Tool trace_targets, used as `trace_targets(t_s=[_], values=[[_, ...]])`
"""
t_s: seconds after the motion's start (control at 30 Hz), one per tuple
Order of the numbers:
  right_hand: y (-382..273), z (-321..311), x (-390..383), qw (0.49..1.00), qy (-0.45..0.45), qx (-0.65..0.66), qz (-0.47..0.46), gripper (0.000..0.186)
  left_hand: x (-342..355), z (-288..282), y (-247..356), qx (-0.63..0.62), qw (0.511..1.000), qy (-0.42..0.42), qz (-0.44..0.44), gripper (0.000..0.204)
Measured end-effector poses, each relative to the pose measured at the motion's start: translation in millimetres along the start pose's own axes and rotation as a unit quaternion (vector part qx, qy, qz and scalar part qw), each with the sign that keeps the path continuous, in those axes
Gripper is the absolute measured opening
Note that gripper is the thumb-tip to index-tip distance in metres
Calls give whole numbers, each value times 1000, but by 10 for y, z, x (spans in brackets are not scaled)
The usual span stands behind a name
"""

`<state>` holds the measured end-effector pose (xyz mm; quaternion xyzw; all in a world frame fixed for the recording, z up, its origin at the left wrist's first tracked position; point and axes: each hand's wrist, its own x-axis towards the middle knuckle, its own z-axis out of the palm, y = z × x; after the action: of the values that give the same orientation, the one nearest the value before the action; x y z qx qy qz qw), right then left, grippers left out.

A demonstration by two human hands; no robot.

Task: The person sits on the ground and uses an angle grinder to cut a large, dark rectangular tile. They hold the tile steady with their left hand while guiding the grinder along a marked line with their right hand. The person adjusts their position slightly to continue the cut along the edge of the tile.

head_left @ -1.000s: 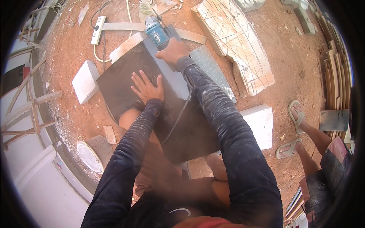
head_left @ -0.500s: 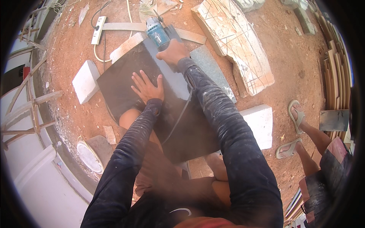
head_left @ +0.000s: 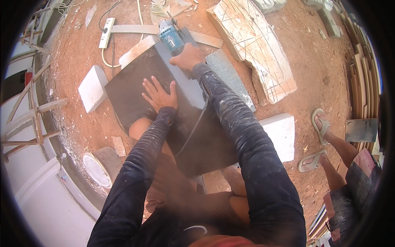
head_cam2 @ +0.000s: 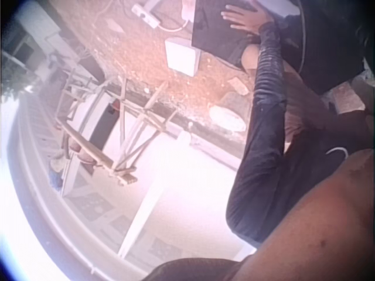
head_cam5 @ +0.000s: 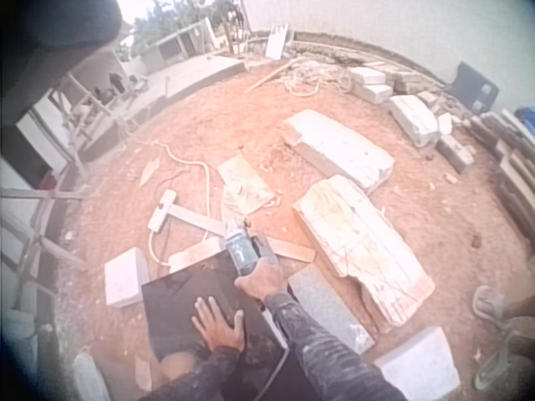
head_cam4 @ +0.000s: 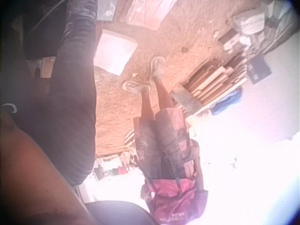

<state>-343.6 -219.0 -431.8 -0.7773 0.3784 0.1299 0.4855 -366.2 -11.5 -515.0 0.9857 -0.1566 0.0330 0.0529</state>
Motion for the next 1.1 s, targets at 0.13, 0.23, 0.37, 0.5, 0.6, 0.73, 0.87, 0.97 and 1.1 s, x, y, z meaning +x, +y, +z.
trace_targets(t_s=[0.13, 0.23, 0.37, 0.5, 0.6, 0.73, 0.87, 0.97, 1.1], values=[[-9, -10, -25, 1000, 2, -3, 0, 78, 0, -10, 3, -2, 1000, 1, 1, 92], [-10, -12, -35, 1000, 4, 0, 2, 78, 0, -10, 2, -2, 1000, 1, 1, 91], [-5, -6, -40, 1000, 7, -2, 3, 78, -2, 4, -8, -2, 1000, 3, 0, 91], [-2, -18, -55, 1000, 6, -5, 2, 79, -4, -6, 6, 1, 1000, 0, -2, 91], [13, -17, -59, 1000, 12, 0, -3, 78, -4, -1, 11, 1, 1000, 2, -1, 91], [16, 14, -94, 999, 37, 12, -38, 73, -2, -3, 0, 0, 1000, 2, -2, 91], [-33, 92, -66, 992, 96, 28, -75, 70, -6, 20, 33, -6, 1000, 2, 1, 91], [-172, 55, -119, 994, 70, 70, -53, 72, 7, -14, 2, -13, 1000, 1, -4, 91], [-185, 24, -160, 988, 96, 110, -55, 71, 15, -70, 2, -3, 1000, 9, -3, 92]])
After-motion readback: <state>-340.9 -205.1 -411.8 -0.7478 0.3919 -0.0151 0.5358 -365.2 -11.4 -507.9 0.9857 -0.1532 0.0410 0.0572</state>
